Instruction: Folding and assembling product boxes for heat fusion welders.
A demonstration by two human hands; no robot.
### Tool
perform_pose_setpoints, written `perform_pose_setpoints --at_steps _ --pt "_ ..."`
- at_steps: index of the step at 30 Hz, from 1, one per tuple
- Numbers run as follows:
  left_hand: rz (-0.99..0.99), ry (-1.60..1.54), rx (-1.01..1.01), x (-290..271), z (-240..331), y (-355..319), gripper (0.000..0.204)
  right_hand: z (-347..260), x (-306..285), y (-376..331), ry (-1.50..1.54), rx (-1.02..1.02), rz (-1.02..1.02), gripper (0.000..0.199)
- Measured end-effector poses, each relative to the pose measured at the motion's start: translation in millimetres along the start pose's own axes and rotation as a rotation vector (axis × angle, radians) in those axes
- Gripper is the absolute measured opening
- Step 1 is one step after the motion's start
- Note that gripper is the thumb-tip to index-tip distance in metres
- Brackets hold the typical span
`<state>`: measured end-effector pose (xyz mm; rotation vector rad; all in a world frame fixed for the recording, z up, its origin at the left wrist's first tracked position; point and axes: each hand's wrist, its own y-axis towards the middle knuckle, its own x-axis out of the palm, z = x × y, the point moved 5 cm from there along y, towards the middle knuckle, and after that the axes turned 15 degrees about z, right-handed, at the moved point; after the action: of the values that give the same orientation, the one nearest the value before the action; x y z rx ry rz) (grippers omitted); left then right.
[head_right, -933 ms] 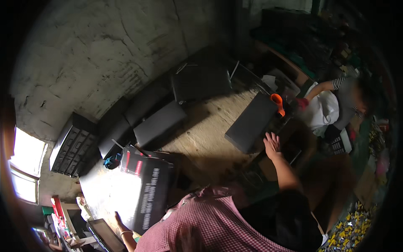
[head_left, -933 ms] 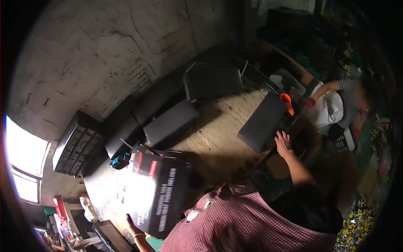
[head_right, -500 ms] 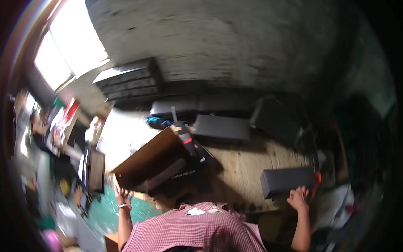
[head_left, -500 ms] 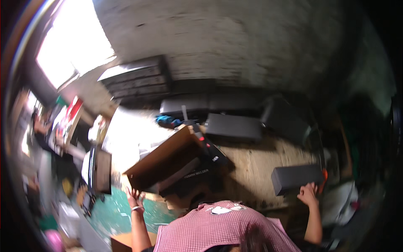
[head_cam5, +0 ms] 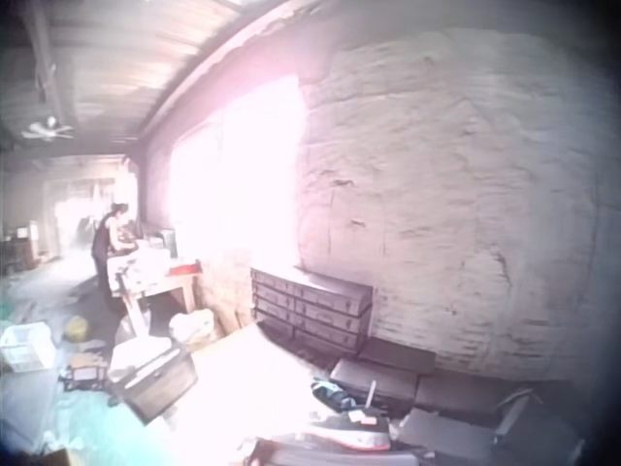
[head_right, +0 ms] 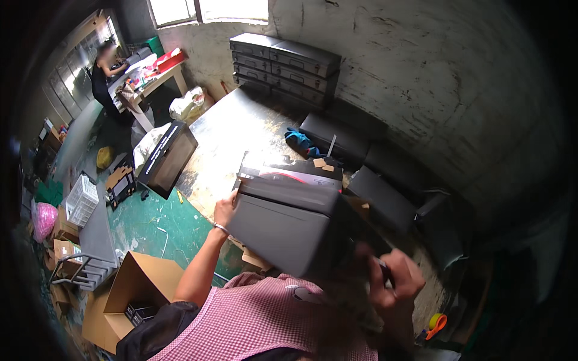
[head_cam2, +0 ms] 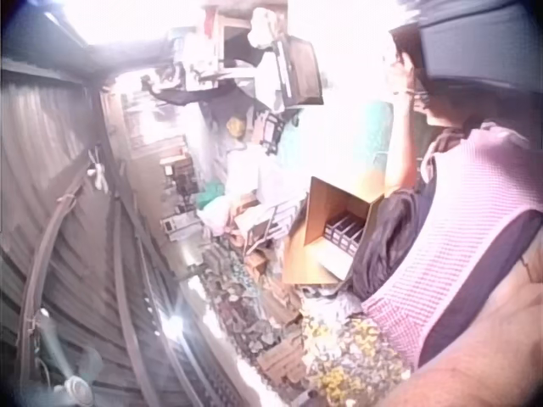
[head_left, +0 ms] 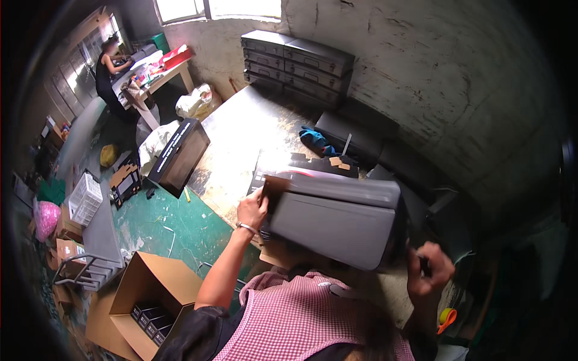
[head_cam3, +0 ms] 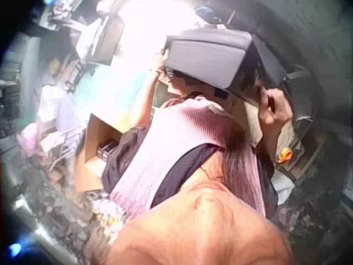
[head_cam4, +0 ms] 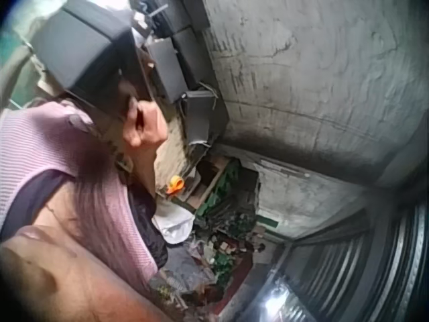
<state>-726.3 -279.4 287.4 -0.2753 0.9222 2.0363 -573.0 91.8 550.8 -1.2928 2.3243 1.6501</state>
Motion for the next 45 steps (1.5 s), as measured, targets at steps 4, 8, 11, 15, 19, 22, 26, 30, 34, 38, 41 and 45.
perform_pose_setpoints --at_steps 4,8,11,15,19,22,26,30,34,38,41,45 --pt "0.055 -0.093 0.3 -6.5 -21.7 22.7 0.032 -57.7 80.2 72.3 0.112 -0.283 0.005 0.016" --pt "0.052 0.006 0.632 -14.8 -32.1 60.4 0.033 -65.2 155.4 85.0 0.019 -0.531 -0.128 0.021" --pt "-0.569 -0.395 -0.604 -4.6 -61.1 77.0 0.042 -37.6 212.4 59.2 -0.09 -0.507 -0.292 0.012" --pt "-0.571 -0.349 -0.496 -1.7 -33.9 82.7 0.047 -10.1 267.1 6.4 -0.071 -0.405 -0.437 0.013" --pt "-0.643 -0.426 -0.575 -13.6 -29.2 79.3 0.048 -12.4 262.9 -24.4 -0.063 -0.313 -0.497 0.02" --pt "-0.516 -0.345 -0.292 -27.7 -14.7 84.1 0.066 -15.5 208.0 -48.8 0.177 -0.074 -0.167 0.027" --pt "-0.388 -0.236 -0.012 -37.2 19.3 98.1 0.072 15.3 120.9 -141.6 -0.331 0.231 0.171 0.029" --pt "-0.538 -0.381 -0.292 -16.3 5.4 92.3 0.065 56.9 119.9 -205.9 -0.466 0.398 0.161 0.048" --pt "-0.633 -0.627 -0.734 -29.9 22.5 81.1 0.074 44.6 165.7 -206.5 -0.519 0.207 -0.188 0.076" --pt "-0.573 -0.727 -0.409 -49.5 9.0 48.1 0.067 65.6 165.2 -203.9 -0.581 0.155 -0.239 0.067" --pt "-0.493 0.096 0.348 -64.1 23.4 31.1 0.056 88.2 163.9 -172.5 -0.026 0.21 0.022 0.051" --pt "-0.474 0.139 0.733 -32.5 44.5 51.2 0.065 84.9 168.4 -112.7 -0.39 -0.024 -0.047 0.026"
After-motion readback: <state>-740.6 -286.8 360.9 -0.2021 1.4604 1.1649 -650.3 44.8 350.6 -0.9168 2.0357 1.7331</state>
